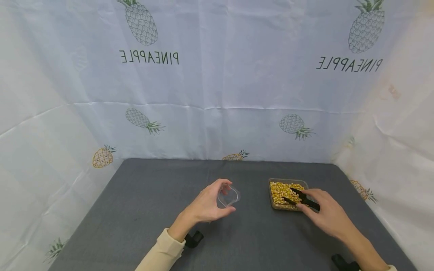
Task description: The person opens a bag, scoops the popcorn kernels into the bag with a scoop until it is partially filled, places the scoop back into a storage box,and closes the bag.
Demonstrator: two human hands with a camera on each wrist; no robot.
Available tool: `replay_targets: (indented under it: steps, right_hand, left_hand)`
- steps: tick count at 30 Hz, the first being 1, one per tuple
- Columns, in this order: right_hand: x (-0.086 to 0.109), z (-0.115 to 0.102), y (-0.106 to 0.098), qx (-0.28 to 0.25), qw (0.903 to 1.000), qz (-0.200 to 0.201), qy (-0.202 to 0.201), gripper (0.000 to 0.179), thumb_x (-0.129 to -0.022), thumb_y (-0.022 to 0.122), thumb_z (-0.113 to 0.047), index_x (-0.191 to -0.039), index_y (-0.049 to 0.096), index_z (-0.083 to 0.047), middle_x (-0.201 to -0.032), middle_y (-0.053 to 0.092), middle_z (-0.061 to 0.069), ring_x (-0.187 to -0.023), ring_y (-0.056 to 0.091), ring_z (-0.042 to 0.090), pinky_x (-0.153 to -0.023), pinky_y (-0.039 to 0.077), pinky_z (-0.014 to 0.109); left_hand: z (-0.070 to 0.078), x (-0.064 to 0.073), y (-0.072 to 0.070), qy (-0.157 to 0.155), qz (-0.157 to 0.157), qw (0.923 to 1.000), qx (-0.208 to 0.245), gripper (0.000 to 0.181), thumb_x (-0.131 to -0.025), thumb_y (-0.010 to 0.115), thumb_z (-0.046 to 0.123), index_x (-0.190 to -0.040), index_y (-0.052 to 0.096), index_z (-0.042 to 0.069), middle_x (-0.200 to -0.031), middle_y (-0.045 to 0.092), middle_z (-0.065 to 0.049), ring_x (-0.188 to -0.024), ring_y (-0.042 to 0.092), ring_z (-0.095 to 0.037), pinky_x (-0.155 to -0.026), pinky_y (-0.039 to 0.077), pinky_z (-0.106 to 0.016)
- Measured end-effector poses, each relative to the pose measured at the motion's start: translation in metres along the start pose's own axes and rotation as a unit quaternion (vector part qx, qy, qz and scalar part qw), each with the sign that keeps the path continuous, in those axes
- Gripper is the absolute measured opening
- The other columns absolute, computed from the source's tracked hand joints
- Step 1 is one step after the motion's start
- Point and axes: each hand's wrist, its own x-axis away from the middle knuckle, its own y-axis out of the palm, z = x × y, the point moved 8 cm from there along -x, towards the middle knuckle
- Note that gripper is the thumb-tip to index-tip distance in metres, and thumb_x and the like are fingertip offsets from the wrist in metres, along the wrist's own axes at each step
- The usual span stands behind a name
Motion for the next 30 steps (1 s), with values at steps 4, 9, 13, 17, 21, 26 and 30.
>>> replay_targets:
  steps: [4, 9, 13, 17, 21, 26, 30]
  right_hand:
    - [0.002, 0.011, 0.000, 0.003, 0.9999, 0.011, -0.001, 0.056, -0.093, 0.075, -0.037, -0.133, 0.061, 0.001, -0.134, 0.055, 0.025, -0.122, 0.048, 0.049, -0.088, 0.042, 0.068]
    - [0.004, 0.024, 0.005, -0.005, 0.9999, 0.013, 0.005, 0.058, -0.094, 0.075, -0.036, -0.136, 0.058, 0.001, -0.136, 0.052, 0.026, -0.123, 0.046, 0.051, -0.089, 0.039, 0.069]
    - [0.006, 0.034, 0.010, -0.016, 0.9996, 0.009, 0.021, 0.060, -0.094, 0.074, -0.037, -0.137, 0.057, 0.001, -0.136, 0.050, 0.028, -0.123, 0.045, 0.052, -0.089, 0.039, 0.070]
    - [0.007, 0.042, 0.013, -0.026, 0.9990, 0.015, 0.032, 0.060, -0.093, 0.076, -0.035, -0.136, 0.057, 0.003, -0.134, 0.052, 0.027, -0.119, 0.048, 0.051, -0.087, 0.041, 0.068]
    - [0.008, 0.050, 0.017, -0.043, 0.9979, 0.022, 0.044, 0.057, -0.094, 0.076, -0.033, -0.134, 0.059, 0.003, -0.128, 0.055, 0.024, -0.112, 0.057, 0.047, -0.085, 0.048, 0.064]
    - [0.009, 0.056, 0.020, -0.060, 0.9962, 0.030, 0.055, 0.050, -0.094, 0.075, -0.031, -0.130, 0.062, 0.001, -0.120, 0.060, 0.018, -0.107, 0.061, 0.042, -0.086, 0.051, 0.058]
    - [0.009, 0.060, 0.022, -0.059, 0.9960, 0.029, 0.060, 0.044, -0.094, 0.075, -0.030, -0.125, 0.066, -0.001, -0.116, 0.063, 0.015, -0.104, 0.062, 0.040, -0.086, 0.051, 0.056]
  left_hand:
    - [0.000, 0.000, -0.001, 0.002, 0.002, 1.0000, -0.001, 0.064, -0.086, 0.080, 0.030, -0.139, 0.050, 0.012, -0.119, 0.061, 0.002, -0.104, 0.062, -0.020, -0.081, 0.051, -0.033]
    - [0.000, 0.000, -0.001, 0.001, 0.001, 1.0000, -0.003, 0.064, -0.086, 0.079, 0.030, -0.140, 0.049, 0.012, -0.119, 0.061, 0.002, -0.105, 0.062, -0.024, -0.081, 0.050, -0.033]
    - [0.000, 0.000, -0.002, 0.004, 0.004, 1.0000, -0.008, 0.064, -0.086, 0.080, 0.029, -0.139, 0.049, 0.012, -0.119, 0.061, 0.002, -0.105, 0.062, -0.022, -0.082, 0.051, -0.034]
    - [0.001, 0.001, -0.002, 0.002, 0.005, 0.9999, -0.010, 0.064, -0.086, 0.081, 0.029, -0.139, 0.050, 0.012, -0.119, 0.061, 0.002, -0.107, 0.061, -0.017, -0.085, 0.051, -0.035]
    - [0.001, 0.001, -0.002, -0.002, 0.004, 1.0000, -0.009, 0.064, -0.086, 0.081, 0.029, -0.140, 0.050, 0.012, -0.120, 0.061, 0.001, -0.108, 0.060, -0.014, -0.086, 0.051, -0.036]
    - [0.001, 0.000, -0.002, -0.001, 0.004, 1.0000, -0.005, 0.064, -0.087, 0.080, 0.028, -0.140, 0.049, 0.012, -0.121, 0.061, 0.000, -0.109, 0.061, -0.018, -0.086, 0.051, -0.037]
    - [0.000, 0.000, -0.002, 0.000, 0.004, 1.0000, -0.005, 0.064, -0.087, 0.080, 0.028, -0.140, 0.049, 0.012, -0.122, 0.061, 0.000, -0.109, 0.062, -0.018, -0.086, 0.052, -0.037]
